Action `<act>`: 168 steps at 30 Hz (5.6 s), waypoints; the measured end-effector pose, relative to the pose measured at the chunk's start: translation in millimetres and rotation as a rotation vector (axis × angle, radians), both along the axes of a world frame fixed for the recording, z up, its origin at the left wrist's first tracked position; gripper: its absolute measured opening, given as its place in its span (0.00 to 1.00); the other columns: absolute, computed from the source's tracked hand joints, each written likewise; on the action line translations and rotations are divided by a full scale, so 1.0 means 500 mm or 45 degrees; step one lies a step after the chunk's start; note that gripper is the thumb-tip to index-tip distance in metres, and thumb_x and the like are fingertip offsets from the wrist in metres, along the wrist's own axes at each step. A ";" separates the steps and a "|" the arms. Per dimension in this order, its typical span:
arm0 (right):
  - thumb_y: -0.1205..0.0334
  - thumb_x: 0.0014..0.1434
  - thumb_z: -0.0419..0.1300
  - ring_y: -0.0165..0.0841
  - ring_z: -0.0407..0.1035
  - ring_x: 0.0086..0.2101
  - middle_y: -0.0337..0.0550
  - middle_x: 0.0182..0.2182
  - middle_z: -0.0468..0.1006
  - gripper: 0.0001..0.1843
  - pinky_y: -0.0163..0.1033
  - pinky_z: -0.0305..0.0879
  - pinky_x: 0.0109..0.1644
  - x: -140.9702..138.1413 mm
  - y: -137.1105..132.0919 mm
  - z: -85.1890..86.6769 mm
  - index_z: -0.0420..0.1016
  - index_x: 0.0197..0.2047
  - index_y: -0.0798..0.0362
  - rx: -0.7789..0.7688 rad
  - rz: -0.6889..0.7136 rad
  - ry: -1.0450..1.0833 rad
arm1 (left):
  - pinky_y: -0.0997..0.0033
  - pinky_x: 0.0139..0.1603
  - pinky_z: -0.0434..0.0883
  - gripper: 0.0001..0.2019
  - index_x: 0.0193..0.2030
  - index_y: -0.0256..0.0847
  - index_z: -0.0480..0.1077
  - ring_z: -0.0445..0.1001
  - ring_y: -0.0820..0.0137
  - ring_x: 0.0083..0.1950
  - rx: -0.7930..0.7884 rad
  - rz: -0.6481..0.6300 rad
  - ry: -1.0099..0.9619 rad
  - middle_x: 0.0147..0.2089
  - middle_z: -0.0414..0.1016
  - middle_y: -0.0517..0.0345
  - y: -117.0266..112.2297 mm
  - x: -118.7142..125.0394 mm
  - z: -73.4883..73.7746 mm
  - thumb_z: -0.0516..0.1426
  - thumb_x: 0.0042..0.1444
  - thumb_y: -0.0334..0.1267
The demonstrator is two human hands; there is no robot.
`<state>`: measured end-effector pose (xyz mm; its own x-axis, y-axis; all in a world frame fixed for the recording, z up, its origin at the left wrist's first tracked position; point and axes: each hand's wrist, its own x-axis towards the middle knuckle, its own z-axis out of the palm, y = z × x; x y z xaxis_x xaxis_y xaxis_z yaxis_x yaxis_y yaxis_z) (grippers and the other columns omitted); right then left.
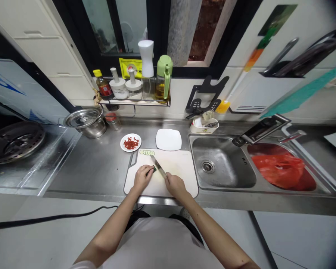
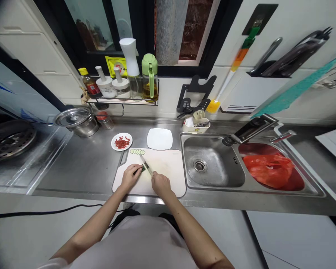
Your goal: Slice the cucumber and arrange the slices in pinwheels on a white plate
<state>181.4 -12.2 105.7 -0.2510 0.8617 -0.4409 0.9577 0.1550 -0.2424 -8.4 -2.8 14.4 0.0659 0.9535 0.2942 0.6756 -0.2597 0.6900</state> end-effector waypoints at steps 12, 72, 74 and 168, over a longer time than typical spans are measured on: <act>0.61 0.67 0.42 0.39 0.72 0.42 0.51 0.39 0.78 0.15 0.39 0.60 0.41 -0.009 -0.001 -0.001 0.65 0.49 0.53 0.006 0.022 -0.022 | 0.68 0.47 0.71 0.10 0.45 0.44 0.76 0.73 0.70 0.44 0.047 -0.046 0.055 0.42 0.76 0.55 0.010 -0.003 -0.009 0.53 0.61 0.34; 0.67 0.63 0.45 0.40 0.72 0.42 0.54 0.39 0.77 0.14 0.39 0.62 0.41 -0.003 0.006 0.005 0.69 0.47 0.57 -0.088 0.117 -0.053 | 0.66 0.47 0.71 0.11 0.45 0.44 0.76 0.73 0.68 0.44 0.022 -0.082 0.055 0.42 0.77 0.55 0.017 -0.006 -0.006 0.53 0.61 0.35; 0.67 0.63 0.44 0.39 0.72 0.42 0.53 0.39 0.77 0.14 0.39 0.63 0.40 -0.008 0.010 0.001 0.68 0.47 0.57 -0.080 0.126 -0.044 | 0.65 0.48 0.71 0.11 0.44 0.44 0.76 0.73 0.68 0.44 0.019 -0.080 0.051 0.42 0.77 0.55 0.017 -0.006 -0.006 0.53 0.61 0.35; 0.70 0.63 0.43 0.39 0.72 0.45 0.54 0.41 0.78 0.16 0.41 0.65 0.44 -0.032 0.003 -0.043 0.68 0.49 0.57 -0.060 0.091 -0.078 | 0.64 0.50 0.70 0.11 0.44 0.43 0.75 0.73 0.68 0.46 0.023 -0.042 0.036 0.44 0.77 0.54 0.012 -0.003 -0.011 0.52 0.61 0.37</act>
